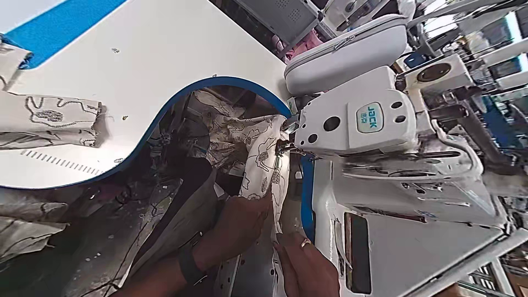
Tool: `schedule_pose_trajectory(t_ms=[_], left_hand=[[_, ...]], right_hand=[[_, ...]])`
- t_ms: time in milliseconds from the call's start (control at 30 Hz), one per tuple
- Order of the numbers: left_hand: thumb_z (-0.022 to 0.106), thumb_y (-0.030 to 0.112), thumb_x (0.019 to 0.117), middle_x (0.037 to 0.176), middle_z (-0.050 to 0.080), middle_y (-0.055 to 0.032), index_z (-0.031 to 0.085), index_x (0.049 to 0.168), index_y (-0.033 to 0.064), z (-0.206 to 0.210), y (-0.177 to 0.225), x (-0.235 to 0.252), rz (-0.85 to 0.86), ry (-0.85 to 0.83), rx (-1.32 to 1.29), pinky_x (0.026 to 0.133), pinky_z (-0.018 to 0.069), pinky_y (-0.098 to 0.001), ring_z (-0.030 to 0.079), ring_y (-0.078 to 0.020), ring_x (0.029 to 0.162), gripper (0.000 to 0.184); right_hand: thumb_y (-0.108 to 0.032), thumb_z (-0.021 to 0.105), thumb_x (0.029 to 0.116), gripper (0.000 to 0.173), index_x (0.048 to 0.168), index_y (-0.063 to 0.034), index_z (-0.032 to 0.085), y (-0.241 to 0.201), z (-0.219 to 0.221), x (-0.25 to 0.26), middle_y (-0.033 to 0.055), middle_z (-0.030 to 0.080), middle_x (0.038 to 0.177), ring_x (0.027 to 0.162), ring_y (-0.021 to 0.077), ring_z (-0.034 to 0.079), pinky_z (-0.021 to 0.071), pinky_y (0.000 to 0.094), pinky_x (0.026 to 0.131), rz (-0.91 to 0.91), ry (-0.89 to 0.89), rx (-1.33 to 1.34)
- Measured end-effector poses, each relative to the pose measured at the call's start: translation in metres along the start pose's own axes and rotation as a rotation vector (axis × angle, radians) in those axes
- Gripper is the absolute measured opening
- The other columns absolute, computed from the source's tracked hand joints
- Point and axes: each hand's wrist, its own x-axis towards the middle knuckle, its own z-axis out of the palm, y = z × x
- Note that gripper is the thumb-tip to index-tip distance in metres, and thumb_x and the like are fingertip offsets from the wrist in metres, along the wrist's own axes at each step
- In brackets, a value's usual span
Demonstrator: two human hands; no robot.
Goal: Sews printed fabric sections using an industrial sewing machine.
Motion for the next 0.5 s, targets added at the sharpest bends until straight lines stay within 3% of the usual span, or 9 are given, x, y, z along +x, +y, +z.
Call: schedule_pose_trajectory(t_ms=[133, 200, 300, 367, 500], left_hand=[[0.051, 0.012, 0.0992, 0.054, 0.052, -0.0077, 0.073, 0.101, 0.0014, 0.001, 0.0, -0.004, 0.015, -0.007, 0.013, 0.047, 0.0427, -0.0421, 0.055, -0.0251, 0.047, 0.025], [0.053, 0.011, 0.0974, 0.054, 0.053, -0.0087, 0.071, 0.091, 0.0017, 0.002, 0.001, -0.004, 0.025, -0.021, 0.015, 0.047, 0.0441, -0.0427, 0.057, -0.0259, 0.048, 0.021], [0.054, 0.007, 0.0944, 0.057, 0.055, -0.0116, 0.067, 0.084, -0.0003, 0.0, 0.004, 0.0, 0.012, -0.05, -0.001, 0.05, 0.0462, -0.0456, 0.06, -0.029, 0.052, 0.019], [0.052, 0.006, 0.0945, 0.057, 0.054, -0.0112, 0.065, 0.081, -0.0008, 0.0, 0.003, 0.004, 0.014, -0.034, -0.021, 0.052, 0.0442, -0.0431, 0.058, -0.0269, 0.053, 0.02], [0.056, 0.002, 0.0912, 0.062, 0.052, -0.0087, 0.068, 0.075, -0.001, 0.012, 0.0, 0.004, 0.064, 0.171, -0.034, 0.055, 0.0442, -0.0302, 0.055, -0.0193, 0.058, 0.021]], right_hand=[[-0.01, 0.061, 0.0936, 0.016, 0.093, -0.0038, 0.076, -0.003, 0.011, 0.0, 0.0101, 0.068, 0.08, 0.081, 0.012, 0.065, 0.0496, 0.0144, 0.078, 0.02, 0.16, 0.087], [-0.01, 0.06, 0.0918, 0.017, 0.092, -0.0066, 0.077, -0.001, 0.021, 0.004, 0.0073, 0.065, 0.076, 0.076, 0.0116, 0.062, 0.0481, 0.0143, 0.073, -0.031, 0.262, -0.009], [-0.013, 0.059, 0.09, 0.021, 0.091, -0.0074, 0.079, 0.003, 0.033, 0.009, 0.0052, 0.06, 0.064, 0.06, 0.0144, 0.056, 0.0418, 0.0209, 0.056, -0.102, 0.381, -0.149], [-0.016, 0.06, 0.0922, 0.02, 0.093, -0.0095, 0.079, 0.005, 0.039, 0.012, 0.0058, 0.058, 0.066, 0.062, 0.015, 0.054, 0.0404, 0.0213, 0.055, -0.1, 0.41, -0.183], [-0.016, 0.065, 0.093, 0.011, 0.091, -0.0138, 0.075, 0.016, 0.052, 0.024, 0.0117, 0.06, 0.091, 0.085, 0.0153, 0.057, 0.0455, 0.0175, 0.077, -0.083, 0.496, -0.127]])
